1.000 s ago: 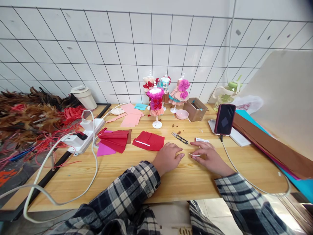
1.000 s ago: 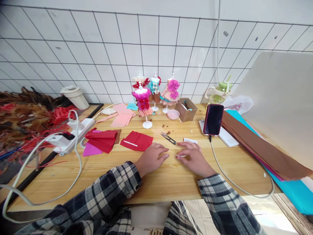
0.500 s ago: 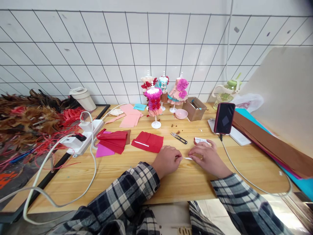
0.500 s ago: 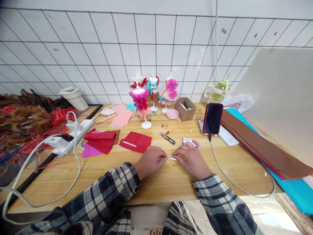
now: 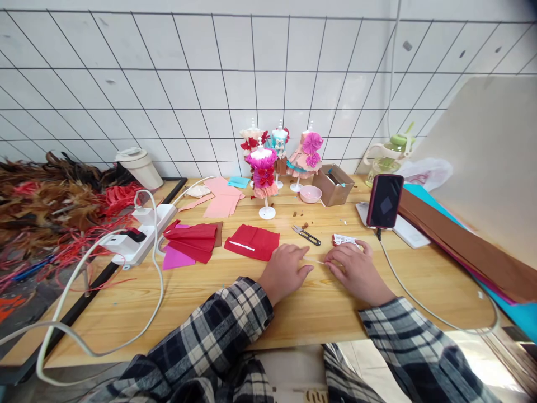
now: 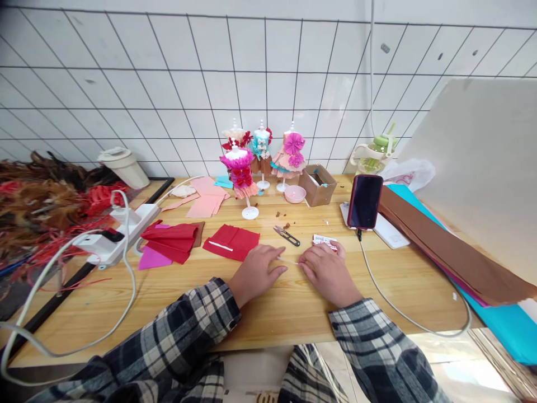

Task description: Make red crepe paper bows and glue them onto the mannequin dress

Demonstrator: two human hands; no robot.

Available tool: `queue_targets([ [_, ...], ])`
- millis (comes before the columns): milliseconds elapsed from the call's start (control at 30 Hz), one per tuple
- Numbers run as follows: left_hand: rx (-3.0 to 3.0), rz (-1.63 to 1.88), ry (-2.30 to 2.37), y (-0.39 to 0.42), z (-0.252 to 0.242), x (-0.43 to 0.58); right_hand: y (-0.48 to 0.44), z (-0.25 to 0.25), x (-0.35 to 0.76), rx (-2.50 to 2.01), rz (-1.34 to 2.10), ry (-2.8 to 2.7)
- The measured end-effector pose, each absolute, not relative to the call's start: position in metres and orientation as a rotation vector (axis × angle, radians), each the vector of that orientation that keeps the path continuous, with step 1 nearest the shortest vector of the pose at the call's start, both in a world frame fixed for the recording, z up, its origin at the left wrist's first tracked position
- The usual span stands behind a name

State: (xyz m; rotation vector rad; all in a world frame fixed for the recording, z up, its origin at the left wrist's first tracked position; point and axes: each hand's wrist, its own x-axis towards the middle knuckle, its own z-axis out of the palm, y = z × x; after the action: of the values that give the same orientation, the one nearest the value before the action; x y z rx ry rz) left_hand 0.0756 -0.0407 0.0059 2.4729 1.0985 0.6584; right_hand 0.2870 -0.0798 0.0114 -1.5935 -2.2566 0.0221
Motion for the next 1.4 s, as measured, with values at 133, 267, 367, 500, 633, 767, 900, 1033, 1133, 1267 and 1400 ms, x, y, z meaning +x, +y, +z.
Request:
queue_targets([
  [133,2.637,0.776,1.11,-0.046,0.013,0.081,-0.081,0.009,0.285,-1.563,-0.007,-2.265],
  [267,2.759,0.704,1.032,-0.049,0.013,0.092,-0.083,0.008,0.282,-1.544,-0.003,-2.228],
  [367,2.796,0.643,0.99,-0.047,0.011,0.097,-0.084,0.007,0.28,-1.504,0.012,-2.247],
  [500,2.742,0.583,0.975,-0.044,0.007,0.099,-0.085,0.002,0.28,-1.468,-0.031,-2.276],
  [633,2.52,0.623,1.016,-0.047,0.001,0.101,-0.087,-0.007,0.289,-1.298,-0.147,-2.316],
  [767,2.381,0.672,0.981,-0.053,-0.004,0.102,-0.088,-0.015,0.3,-1.103,-0.241,-2.363],
  [900,2.33,0.663,0.957,-0.056,-0.005,0.101,-0.086,-0.02,0.304,-0.992,-0.302,-2.447],
  [1033,2.329,0.666,0.934,-0.06,-0.004,0.1,-0.084,-0.021,0.304,-0.912,-0.347,-2.506],
  [1133,2.296,0.683,0.924,-0.065,-0.005,0.1,-0.088,-0.016,0.302,-0.851,-0.457,-2.544],
  [1267,2.144,0.779,0.933,-0.057,-0.006,0.097,-0.101,-0.002,0.304,-0.737,-0.612,-2.58],
  [1400,1.787,0.917,1.12,-0.039,0.001,0.091,-0.106,0.016,0.324,-1.122,-0.41,-2.507],
])
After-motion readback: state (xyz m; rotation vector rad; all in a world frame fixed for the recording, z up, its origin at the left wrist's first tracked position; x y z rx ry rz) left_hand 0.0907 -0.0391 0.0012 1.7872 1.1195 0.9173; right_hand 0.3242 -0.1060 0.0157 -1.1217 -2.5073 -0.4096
